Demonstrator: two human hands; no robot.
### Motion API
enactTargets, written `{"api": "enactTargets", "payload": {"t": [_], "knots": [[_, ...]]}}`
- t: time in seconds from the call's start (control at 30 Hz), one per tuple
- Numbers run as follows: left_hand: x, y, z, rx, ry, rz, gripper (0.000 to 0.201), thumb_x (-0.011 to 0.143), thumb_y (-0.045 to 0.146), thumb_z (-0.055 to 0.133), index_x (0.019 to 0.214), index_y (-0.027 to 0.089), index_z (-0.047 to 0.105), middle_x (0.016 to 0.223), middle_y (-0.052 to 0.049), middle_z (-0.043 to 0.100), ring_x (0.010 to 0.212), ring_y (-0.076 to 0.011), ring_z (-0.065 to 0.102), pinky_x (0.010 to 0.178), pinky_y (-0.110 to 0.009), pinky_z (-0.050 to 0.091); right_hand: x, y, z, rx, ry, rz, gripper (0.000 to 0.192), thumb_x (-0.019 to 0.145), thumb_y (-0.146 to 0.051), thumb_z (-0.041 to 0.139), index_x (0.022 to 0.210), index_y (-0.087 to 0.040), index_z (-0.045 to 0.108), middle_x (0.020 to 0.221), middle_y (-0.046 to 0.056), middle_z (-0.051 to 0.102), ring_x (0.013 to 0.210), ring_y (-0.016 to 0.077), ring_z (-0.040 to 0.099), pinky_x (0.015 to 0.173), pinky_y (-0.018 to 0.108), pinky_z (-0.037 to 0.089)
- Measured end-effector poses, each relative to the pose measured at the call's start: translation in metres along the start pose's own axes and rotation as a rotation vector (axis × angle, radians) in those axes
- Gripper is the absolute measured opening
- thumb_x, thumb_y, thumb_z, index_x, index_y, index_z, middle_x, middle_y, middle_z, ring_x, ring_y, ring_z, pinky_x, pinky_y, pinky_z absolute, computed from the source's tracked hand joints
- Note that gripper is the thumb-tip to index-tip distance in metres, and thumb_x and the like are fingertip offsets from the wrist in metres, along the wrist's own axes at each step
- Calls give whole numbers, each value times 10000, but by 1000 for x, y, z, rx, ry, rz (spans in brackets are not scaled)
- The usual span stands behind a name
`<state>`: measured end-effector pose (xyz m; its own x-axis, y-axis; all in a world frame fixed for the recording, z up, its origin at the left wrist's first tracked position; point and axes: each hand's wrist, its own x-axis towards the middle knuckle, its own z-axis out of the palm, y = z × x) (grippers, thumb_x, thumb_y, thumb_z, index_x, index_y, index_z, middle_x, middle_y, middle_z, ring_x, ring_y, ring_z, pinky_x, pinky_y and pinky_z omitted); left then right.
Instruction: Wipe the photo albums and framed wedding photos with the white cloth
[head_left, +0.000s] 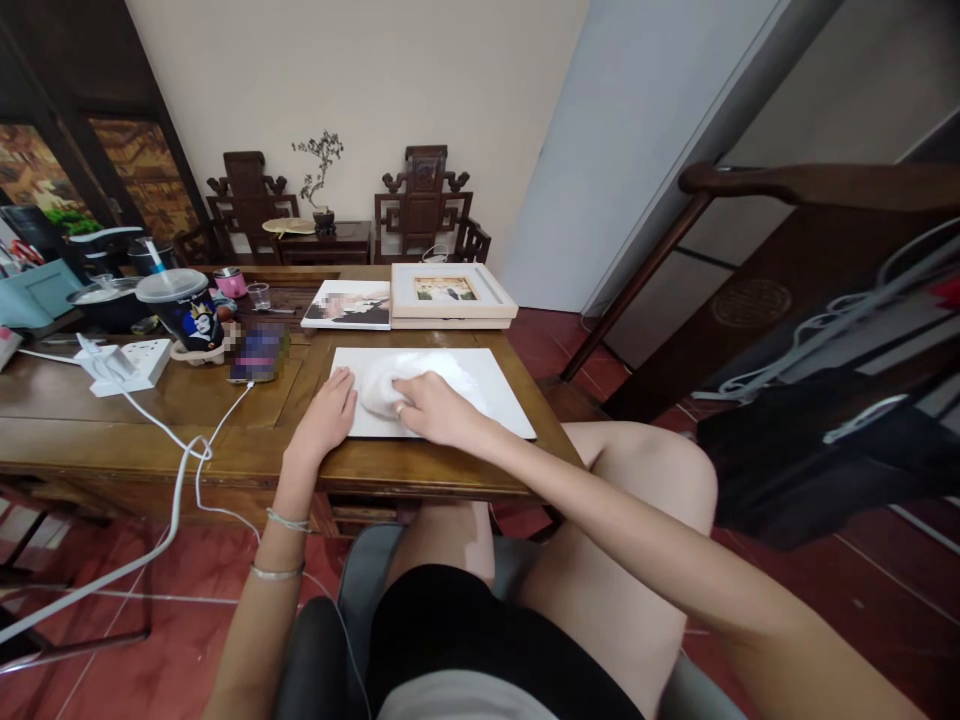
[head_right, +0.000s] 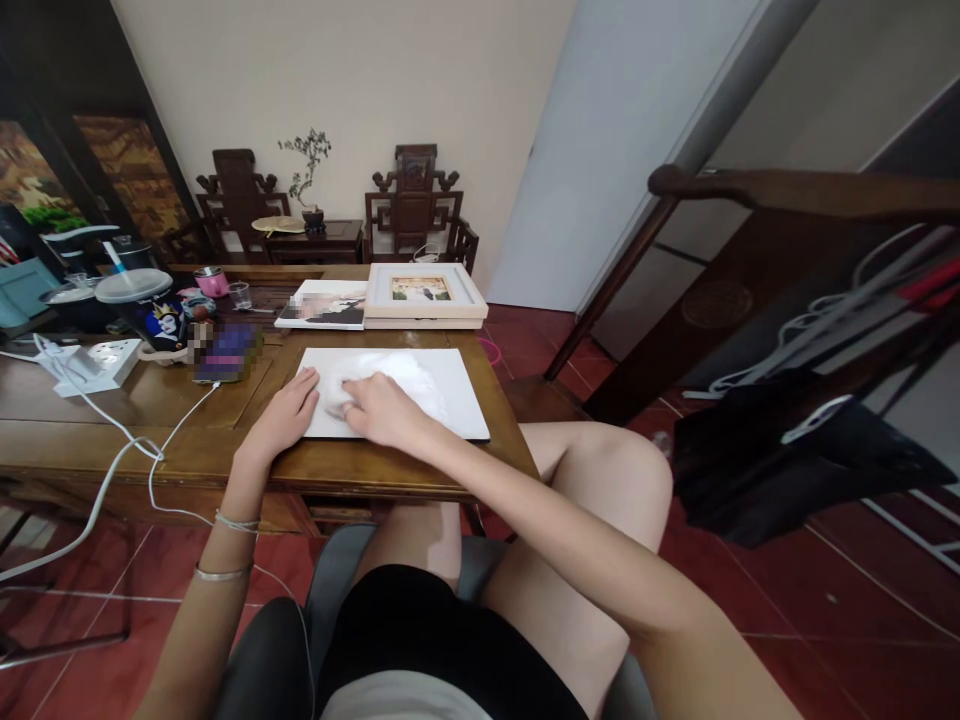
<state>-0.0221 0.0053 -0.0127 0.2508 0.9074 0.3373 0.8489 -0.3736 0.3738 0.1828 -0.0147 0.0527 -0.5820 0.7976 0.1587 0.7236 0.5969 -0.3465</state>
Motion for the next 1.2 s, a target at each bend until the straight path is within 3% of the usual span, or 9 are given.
{"api": "enactTargets", "payload": {"t": [0.17,0.27,0.37,0.57,0.7,0.9,1.0,1.1,1.2], "knots": [[0,-3,0,-20,-2,4,467,967,273,325,1337,72,526,1488,-191,468,1432,-270,376,1199,-464,282,60,19,1,-87,70,103,222,881,-197,430,844,-150,644,809,107,679,768,223,586,680,289,372],[0,-4,1,-37,7,4,472,964,279,328,1344,80,527,1483,-182,478,1431,-267,379,1200,-460,282,73,18,4,-97,86,128,253,883,-189,412,882,-133,659,869,131,696,805,239,598,694,297,381],[0,-3,1,-58,18,3,462,957,273,340,1341,107,535,1479,-160,491,1427,-263,387,1201,-462,281,61,7,6,-99,68,108,248,877,-184,418,875,-125,658,864,136,697,778,233,594,688,299,380],[-1,-3,1,-50,4,2,471,951,229,309,1335,75,533,1481,-183,479,1426,-256,389,1202,-443,287,-8,-24,-5,-1,-48,4,184,828,-160,455,724,-163,606,680,64,628,597,160,509,593,275,331],[-1,-3,3,-27,21,-8,471,955,233,307,1331,56,529,1469,-202,487,1426,-263,388,1200,-451,288,-30,-19,-14,49,-100,-9,169,814,-157,470,684,-181,576,639,36,582,575,156,492,590,271,332],[-2,5,-3,-87,32,-20,462,984,292,286,1292,96,569,1444,-177,525,1417,-248,404,1204,-442,276,17,13,-10,-43,-3,134,205,878,-190,445,840,-154,644,805,107,673,748,213,600,657,275,376],[-3,12,-10,-169,61,-76,543,1002,386,254,1364,82,520,1481,-171,485,1427,-235,389,1211,-424,254,48,13,-2,-90,37,171,234,888,-205,433,896,-145,660,906,136,702,827,235,622,684,281,378],[-3,17,-15,-274,154,-114,615,1011,462,211,1437,84,444,1527,-150,423,1438,-206,369,1214,-391,243,61,-1,9,-84,39,54,236,858,-164,430,882,-146,664,913,130,715,839,231,621,718,284,381],[-3,17,-17,-339,227,-120,638,1017,494,164,1464,114,414,1544,-126,404,1447,-193,350,1210,-380,253,49,-15,16,-30,19,-115,225,834,-147,430,814,-157,654,849,105,710,805,213,602,733,279,382]]}}
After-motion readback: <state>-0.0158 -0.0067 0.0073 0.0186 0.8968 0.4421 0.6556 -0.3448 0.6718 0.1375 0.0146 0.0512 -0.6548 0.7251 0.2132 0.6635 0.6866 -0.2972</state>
